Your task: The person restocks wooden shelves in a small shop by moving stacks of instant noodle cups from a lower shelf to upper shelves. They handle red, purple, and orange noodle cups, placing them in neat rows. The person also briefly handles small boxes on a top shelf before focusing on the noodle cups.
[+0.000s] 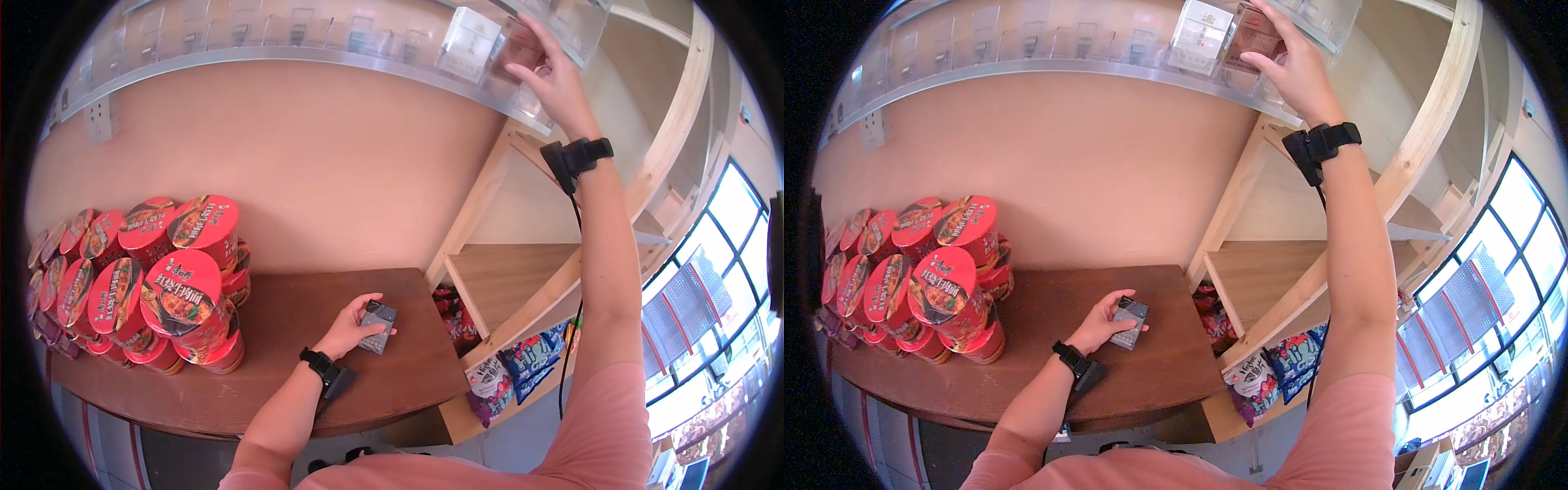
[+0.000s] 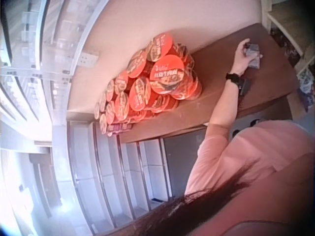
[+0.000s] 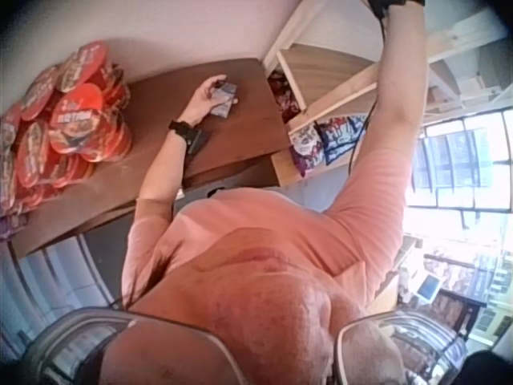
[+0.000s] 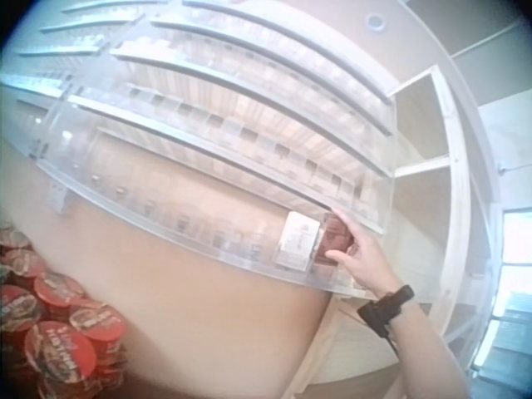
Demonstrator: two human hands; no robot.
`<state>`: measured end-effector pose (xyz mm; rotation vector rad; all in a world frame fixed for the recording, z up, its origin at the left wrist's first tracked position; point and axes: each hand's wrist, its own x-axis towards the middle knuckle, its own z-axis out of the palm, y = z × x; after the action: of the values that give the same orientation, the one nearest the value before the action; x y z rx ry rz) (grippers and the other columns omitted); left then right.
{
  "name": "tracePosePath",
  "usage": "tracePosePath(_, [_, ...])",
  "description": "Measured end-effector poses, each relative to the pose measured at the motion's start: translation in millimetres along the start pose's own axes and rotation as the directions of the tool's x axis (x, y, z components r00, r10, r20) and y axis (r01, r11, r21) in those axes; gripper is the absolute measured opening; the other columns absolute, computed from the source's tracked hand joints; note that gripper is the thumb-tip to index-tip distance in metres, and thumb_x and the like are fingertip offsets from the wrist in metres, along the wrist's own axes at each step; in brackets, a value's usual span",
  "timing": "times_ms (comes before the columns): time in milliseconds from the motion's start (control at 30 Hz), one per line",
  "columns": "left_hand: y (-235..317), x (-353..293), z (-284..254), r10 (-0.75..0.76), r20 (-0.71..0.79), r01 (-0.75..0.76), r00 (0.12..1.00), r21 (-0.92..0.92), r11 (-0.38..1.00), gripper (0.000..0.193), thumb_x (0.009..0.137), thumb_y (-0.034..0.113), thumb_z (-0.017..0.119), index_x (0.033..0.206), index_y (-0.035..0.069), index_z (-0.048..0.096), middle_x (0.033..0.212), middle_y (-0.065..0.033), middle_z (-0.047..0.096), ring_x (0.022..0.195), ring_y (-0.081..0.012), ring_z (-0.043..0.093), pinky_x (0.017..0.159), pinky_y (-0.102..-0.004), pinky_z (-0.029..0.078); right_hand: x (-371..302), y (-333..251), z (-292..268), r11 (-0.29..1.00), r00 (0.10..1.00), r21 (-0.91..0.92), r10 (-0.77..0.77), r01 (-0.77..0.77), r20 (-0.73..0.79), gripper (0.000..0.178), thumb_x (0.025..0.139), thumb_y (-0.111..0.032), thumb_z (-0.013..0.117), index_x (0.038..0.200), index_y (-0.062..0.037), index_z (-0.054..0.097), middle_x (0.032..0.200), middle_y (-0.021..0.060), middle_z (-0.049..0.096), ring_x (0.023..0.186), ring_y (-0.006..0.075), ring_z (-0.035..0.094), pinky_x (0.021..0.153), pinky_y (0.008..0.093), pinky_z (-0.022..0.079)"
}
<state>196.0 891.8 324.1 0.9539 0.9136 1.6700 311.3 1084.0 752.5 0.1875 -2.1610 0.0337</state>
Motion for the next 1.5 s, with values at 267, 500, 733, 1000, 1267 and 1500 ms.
tracePosePath(267, [-0.5,-1.7,-1.6,0.004,0.003,-0.004,1.0,-0.009,1.0,0.056,0.084,-0.008,0.057,0.133,0.006,0.035,0.108,-0.0127,0.058,0.096,-0.0256,0.064,0.081,-0.0322,0.052,-2.6,1.2,7.0,0.999,1.0,0.034,-0.008,0.008,0.001,0.069,0.08,-0.011,0.068,0.141,-0.017,0.036,0.126,0.0085,0.053,0.11,0.0164,0.052,0.092,0.0302,0.042])
tracePosePath(500, [3.2,-2.8,-2.3,0.01,-0.019,-0.01,1.0,-0.006,1.0,0.057,0.084,-0.009,0.056,0.134,0.003,0.032,0.11,-0.0135,0.057,0.097,-0.025,0.064,0.082,-0.0322,0.052,-3.8,-11.4,17.6,0.924,0.978,-0.362,-0.174,0.122,-0.113,0.062,0.081,-0.024,0.069,0.136,-0.0108,0.044,0.118,0.0115,0.055,0.109,0.0243,0.052,0.095,0.0345,0.039])
tracePosePath(733, [2.1,-2.0,0.2,0.034,-0.021,-0.034,0.999,-0.018,0.999,0.058,0.084,-0.009,0.056,0.134,0.003,0.03,0.11,-0.0143,0.057,0.097,-0.0254,0.064,0.082,-0.0324,0.052,-9.3,10.0,28.1,0.74,0.933,-0.661,-0.313,0.121,-0.179,0.047,0.082,-0.031,0.063,0.12,-0.004,0.055,0.108,0.0097,0.058,0.105,0.0265,0.052,0.09,0.0404,0.037])
tracePosePath(1000, [1.0,-2.0,-0.9,0.014,-0.02,-0.014,1.0,0.001,1.0,0.057,0.084,-0.01,0.056,0.133,0.003,0.03,0.111,-0.0143,0.056,0.096,-0.0255,0.064,0.082,-0.0326,0.052,-1.8,10.8,16.3,0.877,0.96,-0.48,-0.16,0.031,-0.229,0.031,0.087,-0.022,0.054,0.113,-0.0065,0.054,0.106,0.0095,0.06,0.103,0.0272,0.053,0.09,0.0409,0.035])
tracePosePath(1267, [-4.1,1.6,-0.2,0.003,-0.027,-0.004,1.0,-0.052,0.999,0.063,0.082,-0.01,0.057,0.135,0.008,0.028,0.114,-0.0145,0.055,0.099,-0.0288,0.063,0.084,-0.034,0.051,-24.4,-14.3,15.0,0.828,0.892,-0.526,-0.372,0.194,-0.256,0.022,0.083,-0.014,0.057,0.101,-0.0018,0.054,0.102,0.0136,0.06,0.098,0.0322,0.053,0.088,0.0413,0.038])
tracePosePath(1500, [5.3,-5.4,3.2,0.135,-0.063,-0.138,0.989,-0.052,0.989,0.087,0.081,-0.014,0.055,0.146,0.009,0.003,0.115,-0.0172,0.057,0.102,-0.0252,0.062,0.088,-0.0339,0.048,-126.6,-105.8,86.6,0.956,0.925,0.007,0.284,-0.295,0.251,0.016,0.082,-0.015,0.059,0.09,-0.0002,0.059,0.092,0.0167,0.06,0.083,0.0315,0.057,0.071,0.0408,0.046])
